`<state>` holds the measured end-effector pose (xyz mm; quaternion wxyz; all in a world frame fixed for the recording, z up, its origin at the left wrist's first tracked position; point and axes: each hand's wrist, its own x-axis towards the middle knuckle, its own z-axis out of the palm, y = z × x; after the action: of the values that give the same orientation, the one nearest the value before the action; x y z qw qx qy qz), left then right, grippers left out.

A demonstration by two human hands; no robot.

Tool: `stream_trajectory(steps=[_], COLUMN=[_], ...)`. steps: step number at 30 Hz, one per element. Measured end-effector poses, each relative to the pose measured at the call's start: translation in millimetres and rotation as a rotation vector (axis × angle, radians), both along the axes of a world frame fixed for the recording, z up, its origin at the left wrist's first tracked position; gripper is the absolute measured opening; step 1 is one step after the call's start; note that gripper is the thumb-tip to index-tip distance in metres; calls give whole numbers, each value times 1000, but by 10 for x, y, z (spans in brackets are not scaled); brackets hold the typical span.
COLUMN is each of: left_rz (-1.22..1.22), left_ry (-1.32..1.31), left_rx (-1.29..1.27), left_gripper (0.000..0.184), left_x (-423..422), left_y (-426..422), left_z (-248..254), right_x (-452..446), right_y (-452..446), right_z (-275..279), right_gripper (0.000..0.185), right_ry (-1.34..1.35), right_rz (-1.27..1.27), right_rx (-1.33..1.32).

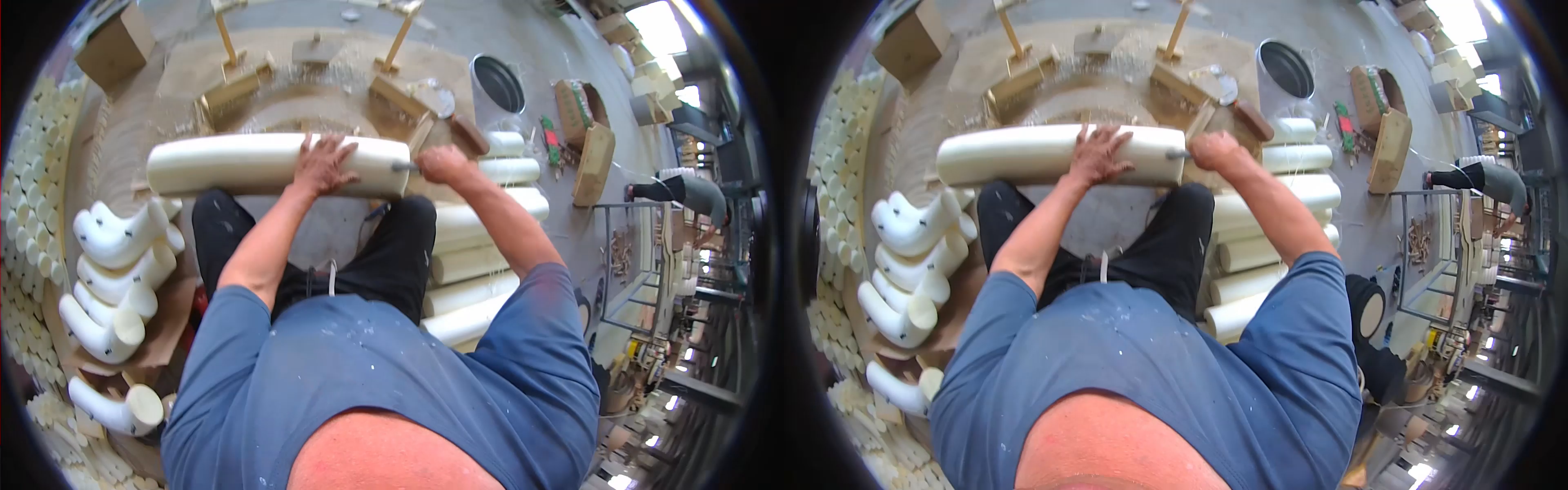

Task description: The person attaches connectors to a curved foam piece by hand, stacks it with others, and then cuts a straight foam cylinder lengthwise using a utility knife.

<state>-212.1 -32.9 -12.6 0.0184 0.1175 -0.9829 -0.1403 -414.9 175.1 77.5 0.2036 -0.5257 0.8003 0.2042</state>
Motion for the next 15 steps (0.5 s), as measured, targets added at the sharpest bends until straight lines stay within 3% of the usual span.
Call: stream_trajectory(steps=[2, 6, 10, 12, 15], left_rz=[-11, -38, -16, 55, 158], left_ry=[-33, -63, -93, -127, -156], left_rx=[-14, 42, 299, 197, 98], left_gripper=[82, 81, 71, 70, 69], left_x=[-35, -37, 41, 273, 703], left_y=[-10, -60, -330, -440, -672], left_z=[-12, 47, 279, 535, 525], right_x=[-65, 56, 72, 80, 166], right_y=[99, 56, 71, 60, 45], right_z=[-195, -50, -131, -54, 277], right_gripper=[20, 23, 25, 25, 24], right_ry=[46, 8, 24, 51, 71], right_rz=[40, -41, -68, -46, 7], right_rx=[-39, -38, -54, -58, -29])
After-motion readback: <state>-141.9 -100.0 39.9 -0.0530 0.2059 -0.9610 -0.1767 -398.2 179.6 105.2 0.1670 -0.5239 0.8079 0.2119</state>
